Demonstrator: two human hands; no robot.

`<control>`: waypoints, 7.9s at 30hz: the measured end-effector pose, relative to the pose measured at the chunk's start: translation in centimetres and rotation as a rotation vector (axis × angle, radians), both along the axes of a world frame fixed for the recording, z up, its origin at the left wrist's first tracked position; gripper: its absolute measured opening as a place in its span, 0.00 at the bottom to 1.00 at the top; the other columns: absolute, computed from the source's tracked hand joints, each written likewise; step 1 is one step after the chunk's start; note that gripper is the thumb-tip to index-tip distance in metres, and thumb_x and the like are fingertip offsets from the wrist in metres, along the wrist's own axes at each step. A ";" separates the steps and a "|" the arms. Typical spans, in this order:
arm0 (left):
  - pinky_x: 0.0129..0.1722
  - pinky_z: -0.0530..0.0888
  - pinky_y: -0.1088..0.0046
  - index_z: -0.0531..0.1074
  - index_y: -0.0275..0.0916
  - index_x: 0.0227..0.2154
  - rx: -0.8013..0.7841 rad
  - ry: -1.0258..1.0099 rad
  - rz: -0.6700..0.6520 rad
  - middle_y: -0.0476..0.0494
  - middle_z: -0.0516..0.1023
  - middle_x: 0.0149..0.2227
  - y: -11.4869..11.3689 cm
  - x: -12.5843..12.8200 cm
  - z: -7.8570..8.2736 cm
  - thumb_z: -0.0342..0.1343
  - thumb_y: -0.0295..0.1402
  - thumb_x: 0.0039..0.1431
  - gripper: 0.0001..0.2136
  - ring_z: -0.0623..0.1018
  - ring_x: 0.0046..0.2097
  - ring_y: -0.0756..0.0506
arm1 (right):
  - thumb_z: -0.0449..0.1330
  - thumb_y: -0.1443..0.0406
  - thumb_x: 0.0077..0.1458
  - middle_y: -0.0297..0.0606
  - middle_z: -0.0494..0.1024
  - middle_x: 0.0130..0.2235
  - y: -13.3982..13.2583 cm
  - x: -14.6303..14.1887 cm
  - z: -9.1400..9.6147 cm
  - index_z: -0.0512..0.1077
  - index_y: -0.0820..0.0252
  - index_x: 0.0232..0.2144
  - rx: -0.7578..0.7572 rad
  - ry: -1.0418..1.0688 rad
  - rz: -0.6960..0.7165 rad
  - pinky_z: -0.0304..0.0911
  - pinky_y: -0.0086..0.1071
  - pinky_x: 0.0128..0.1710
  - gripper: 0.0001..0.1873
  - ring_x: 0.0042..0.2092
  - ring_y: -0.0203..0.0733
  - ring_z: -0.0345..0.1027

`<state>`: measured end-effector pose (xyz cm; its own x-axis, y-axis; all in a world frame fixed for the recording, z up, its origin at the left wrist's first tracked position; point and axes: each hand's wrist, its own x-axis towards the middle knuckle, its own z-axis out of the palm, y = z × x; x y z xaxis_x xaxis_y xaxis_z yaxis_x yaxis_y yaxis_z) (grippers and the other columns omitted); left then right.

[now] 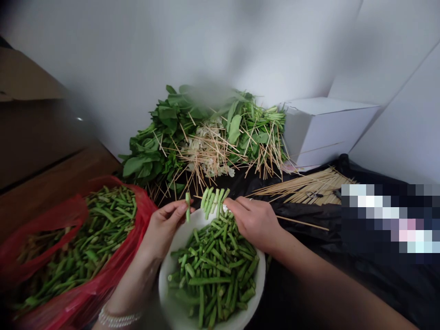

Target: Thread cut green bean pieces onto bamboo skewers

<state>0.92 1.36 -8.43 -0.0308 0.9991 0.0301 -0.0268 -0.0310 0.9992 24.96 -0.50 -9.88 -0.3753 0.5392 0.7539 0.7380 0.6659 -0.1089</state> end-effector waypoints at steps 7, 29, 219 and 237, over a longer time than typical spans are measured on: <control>0.40 0.74 0.76 0.82 0.37 0.36 -0.102 -0.347 -0.069 0.42 0.84 0.37 0.1 0.3 0.2 0.72 0.33 0.42 0.15 0.79 0.38 0.49 | 0.49 0.73 0.62 0.35 0.75 0.29 -0.2 -0.5 -0.1 0.74 0.64 0.43 0.030 -0.085 0.000 0.59 0.29 0.30 0.14 0.28 0.34 0.67; 0.44 0.75 0.73 0.82 0.40 0.38 -0.009 -0.069 -0.056 0.45 0.85 0.35 -0.2 0.3 -0.4 0.68 0.36 0.49 0.13 0.81 0.37 0.48 | 0.47 0.73 0.62 0.33 0.72 0.27 -0.1 -0.5 -0.4 0.73 0.65 0.43 0.008 -0.174 0.017 0.57 0.30 0.29 0.16 0.28 0.36 0.66; 0.36 0.71 0.70 0.82 0.45 0.30 0.466 0.749 -0.414 0.43 0.82 0.30 -1.5 1.7 0.8 0.59 0.35 0.57 0.07 0.78 0.34 0.42 | 0.46 0.71 0.62 0.39 0.73 0.35 1.0 1.2 0.7 0.73 0.62 0.48 0.083 -0.182 -0.081 0.58 0.31 0.32 0.18 0.33 0.37 0.64; 0.35 0.70 0.73 0.81 0.40 0.37 -0.038 0.130 -0.330 0.44 0.82 0.35 -1.3 1.0 0.8 0.64 0.35 0.52 0.09 0.76 0.34 0.47 | 0.50 0.74 0.61 0.39 0.74 0.32 -0.3 1.0 0.6 0.72 0.66 0.50 0.175 -0.114 -0.062 0.60 0.32 0.31 0.18 0.33 0.38 0.65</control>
